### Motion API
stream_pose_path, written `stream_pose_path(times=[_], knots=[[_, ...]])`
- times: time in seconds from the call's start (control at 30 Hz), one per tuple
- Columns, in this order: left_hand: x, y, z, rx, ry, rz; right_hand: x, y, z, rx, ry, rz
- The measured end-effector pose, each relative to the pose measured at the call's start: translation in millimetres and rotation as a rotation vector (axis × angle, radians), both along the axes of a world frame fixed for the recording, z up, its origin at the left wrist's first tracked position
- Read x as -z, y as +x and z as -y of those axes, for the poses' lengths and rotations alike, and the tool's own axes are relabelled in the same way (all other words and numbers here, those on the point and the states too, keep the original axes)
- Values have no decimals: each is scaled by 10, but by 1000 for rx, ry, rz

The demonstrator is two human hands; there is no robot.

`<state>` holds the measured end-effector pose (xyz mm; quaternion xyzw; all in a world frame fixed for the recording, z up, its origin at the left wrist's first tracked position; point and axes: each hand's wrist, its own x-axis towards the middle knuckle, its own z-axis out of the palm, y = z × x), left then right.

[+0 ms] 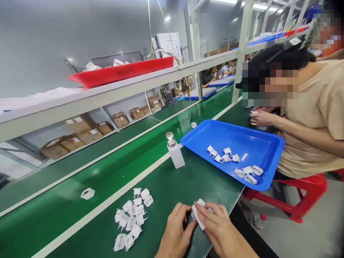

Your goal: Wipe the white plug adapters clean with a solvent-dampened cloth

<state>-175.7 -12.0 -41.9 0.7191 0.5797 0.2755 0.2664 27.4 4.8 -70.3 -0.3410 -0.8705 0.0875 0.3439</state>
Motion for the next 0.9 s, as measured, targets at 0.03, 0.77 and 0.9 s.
stream_pose_path(times=[0.03,0.77,0.9], knots=[[32,-11,-3,-13,2,20,18,-29,32,-14,47,74],[75,-11,53,-135,27,215,-567,-118,-368,-259,-507,25],[66,-26,45,-136,52,204,-509,122,-441,90,-568,-182]])
